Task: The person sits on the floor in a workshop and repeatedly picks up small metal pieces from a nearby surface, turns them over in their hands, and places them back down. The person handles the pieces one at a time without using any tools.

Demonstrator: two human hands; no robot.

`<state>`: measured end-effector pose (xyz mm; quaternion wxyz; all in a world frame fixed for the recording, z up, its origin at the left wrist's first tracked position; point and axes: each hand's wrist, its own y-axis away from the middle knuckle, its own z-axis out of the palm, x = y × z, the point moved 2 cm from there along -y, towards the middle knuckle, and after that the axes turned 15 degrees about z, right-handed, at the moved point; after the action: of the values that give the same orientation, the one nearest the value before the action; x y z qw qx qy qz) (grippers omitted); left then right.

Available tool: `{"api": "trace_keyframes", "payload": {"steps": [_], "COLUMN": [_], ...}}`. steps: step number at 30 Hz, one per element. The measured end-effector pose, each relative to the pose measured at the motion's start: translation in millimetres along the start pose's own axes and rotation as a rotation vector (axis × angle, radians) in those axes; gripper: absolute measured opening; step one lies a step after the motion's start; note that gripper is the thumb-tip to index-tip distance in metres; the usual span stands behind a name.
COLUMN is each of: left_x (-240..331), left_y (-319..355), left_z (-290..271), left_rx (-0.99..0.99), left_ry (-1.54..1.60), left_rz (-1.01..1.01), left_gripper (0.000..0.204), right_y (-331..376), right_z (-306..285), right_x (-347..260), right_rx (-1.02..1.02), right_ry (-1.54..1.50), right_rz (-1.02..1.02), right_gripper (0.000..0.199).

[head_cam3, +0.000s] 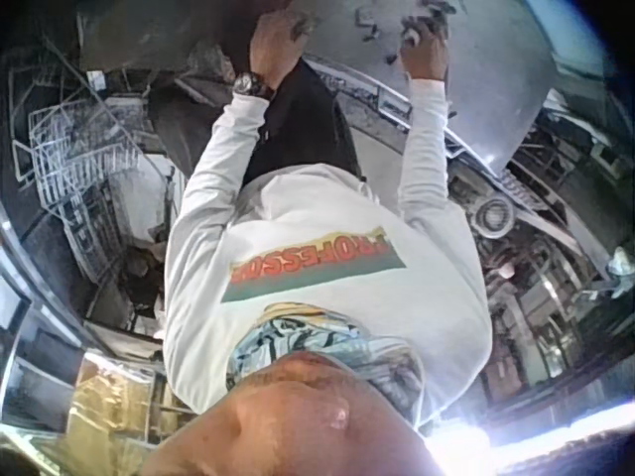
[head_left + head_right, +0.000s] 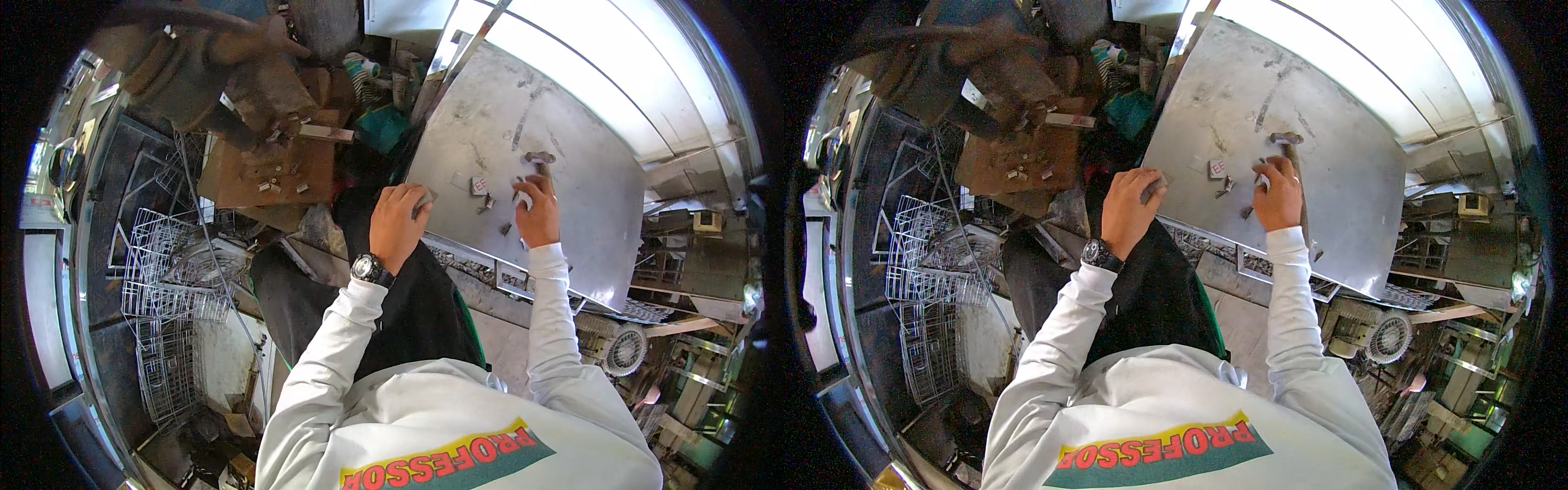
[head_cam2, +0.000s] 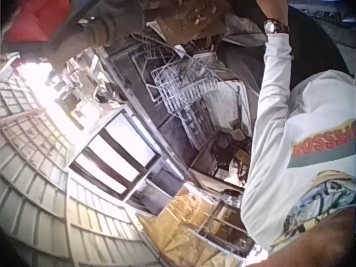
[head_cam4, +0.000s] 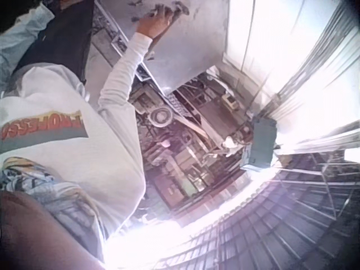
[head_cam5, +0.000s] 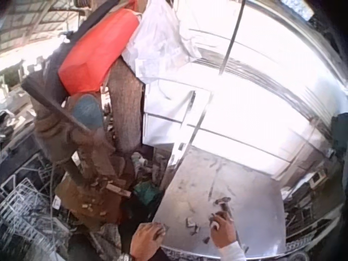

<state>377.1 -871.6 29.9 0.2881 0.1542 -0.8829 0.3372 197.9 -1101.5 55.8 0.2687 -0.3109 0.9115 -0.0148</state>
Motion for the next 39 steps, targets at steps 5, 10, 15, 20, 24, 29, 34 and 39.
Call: {"api": "trace_keyframes", "payload": {"steps": [5, 10, 15, 20, 24, 29, 34, 39], "left_x": [8, 8, 12, 42, 74, 82, 101, 117], "left_y": [9, 40, 59, 55, 47, 70, 78, 82], "left_z": [-8, -39, -57, -62, -84, -105, -140, -167], "left_rx": [0.050, 0.115, 0.145, 0.366, 0.454, 0.607, 0.645, 0.536], "left_ry": [0.011, 0.043, 0.111, 0.894, 1.145, 1.278, 1.194, 0.773], "left_rz": [-0.011, -0.157, -0.271, -0.542, -0.474, -0.516, -0.328, -0.179], "left_gripper": [0.035, 0.032, 0.029, 0.029, 0.037, 0.039, 0.037, 0.036], "right_y": [-9, -16, -18, 46, 106, 115, 115, 115], "right_z": [33, 54, 38, -1, -26, -39, -54, -68], "right_x": [-62, -78, -84, -150, -200, -227, -249, -268], "right_rx": [-0.134, -0.248, -0.349, -0.218, -0.178, -0.354, -0.444, -0.433], "right_ry": [-0.004, 0.118, -0.183, -0.557, -0.592, -0.699, -0.764, -0.784], "right_rz": [-0.116, -0.171, -0.081, -0.213, -0.289, -0.427, -0.364, -0.445], "right_gripper": [0.018, 0.017, 0.016, 0.023, 0.023, 0.029, 0.022, 0.023]}}
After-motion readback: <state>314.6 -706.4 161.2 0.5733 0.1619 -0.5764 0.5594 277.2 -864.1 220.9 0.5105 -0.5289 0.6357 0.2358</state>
